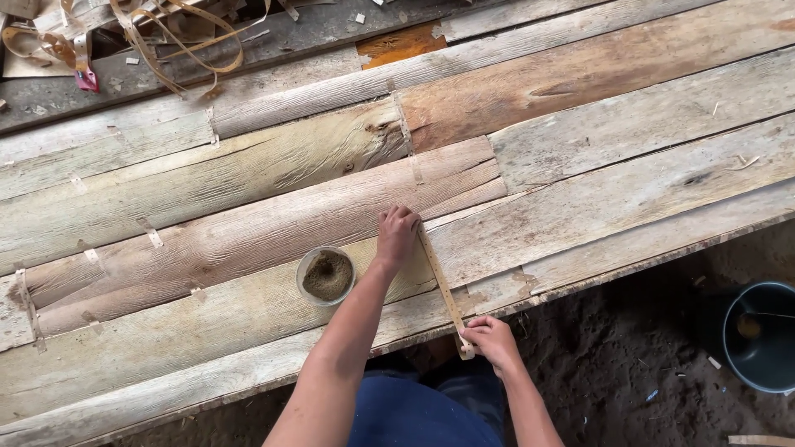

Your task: The person assembles a wooden structure by hand, using thin wooden strips and a paste-like substance from a small container. They repeatedly dip the strips into the paste and press them into gaps between wooden planks on a workbench.

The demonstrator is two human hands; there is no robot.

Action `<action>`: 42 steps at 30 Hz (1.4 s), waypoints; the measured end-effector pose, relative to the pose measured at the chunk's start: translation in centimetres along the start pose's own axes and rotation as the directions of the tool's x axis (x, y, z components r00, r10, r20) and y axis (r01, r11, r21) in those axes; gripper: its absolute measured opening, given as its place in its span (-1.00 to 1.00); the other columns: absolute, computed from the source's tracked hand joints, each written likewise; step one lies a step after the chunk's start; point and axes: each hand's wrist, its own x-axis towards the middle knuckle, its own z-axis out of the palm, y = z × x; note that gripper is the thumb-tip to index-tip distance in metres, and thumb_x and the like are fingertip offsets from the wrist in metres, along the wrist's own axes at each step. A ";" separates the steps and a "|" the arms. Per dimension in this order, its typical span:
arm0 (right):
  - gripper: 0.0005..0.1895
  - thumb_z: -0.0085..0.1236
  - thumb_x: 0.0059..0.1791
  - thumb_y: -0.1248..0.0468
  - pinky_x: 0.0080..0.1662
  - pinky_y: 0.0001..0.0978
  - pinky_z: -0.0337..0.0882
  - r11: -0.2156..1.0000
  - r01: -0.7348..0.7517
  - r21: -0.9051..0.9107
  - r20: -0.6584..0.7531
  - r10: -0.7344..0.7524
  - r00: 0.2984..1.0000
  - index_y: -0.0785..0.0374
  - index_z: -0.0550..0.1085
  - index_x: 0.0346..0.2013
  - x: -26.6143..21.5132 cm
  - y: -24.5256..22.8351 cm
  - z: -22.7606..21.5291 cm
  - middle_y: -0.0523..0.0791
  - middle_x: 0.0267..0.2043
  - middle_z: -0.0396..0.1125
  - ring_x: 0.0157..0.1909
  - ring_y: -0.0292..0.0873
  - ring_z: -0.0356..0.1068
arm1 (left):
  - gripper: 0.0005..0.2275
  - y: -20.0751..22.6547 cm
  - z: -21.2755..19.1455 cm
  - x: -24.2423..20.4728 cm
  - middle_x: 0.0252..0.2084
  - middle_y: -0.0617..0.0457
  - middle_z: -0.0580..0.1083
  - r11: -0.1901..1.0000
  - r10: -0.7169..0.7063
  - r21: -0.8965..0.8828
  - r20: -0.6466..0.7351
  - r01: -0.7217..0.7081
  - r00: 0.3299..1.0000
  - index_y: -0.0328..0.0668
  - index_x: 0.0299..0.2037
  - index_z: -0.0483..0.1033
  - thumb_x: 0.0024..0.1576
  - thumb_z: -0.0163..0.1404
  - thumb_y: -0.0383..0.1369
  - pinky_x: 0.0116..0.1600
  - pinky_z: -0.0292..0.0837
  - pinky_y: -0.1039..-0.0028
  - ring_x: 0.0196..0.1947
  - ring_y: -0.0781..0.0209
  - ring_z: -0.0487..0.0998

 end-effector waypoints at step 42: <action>-0.63 0.35 -0.21 0.42 -0.23 -0.36 0.58 0.995 0.096 0.028 -0.050 -0.095 0.994 0.39 0.53 -0.11 1.9 3.5 0.8 0.03 -0.28 0.50 -0.24 -0.15 0.46 | -0.17 4.5 -2.3 -5.4 0.48 -0.05 -0.01 0.950 -0.058 0.309 0.297 -0.038 0.953 -0.10 0.51 -0.01 0.12 -0.06 0.20 0.54 -0.36 -0.08 0.53 0.03 -0.12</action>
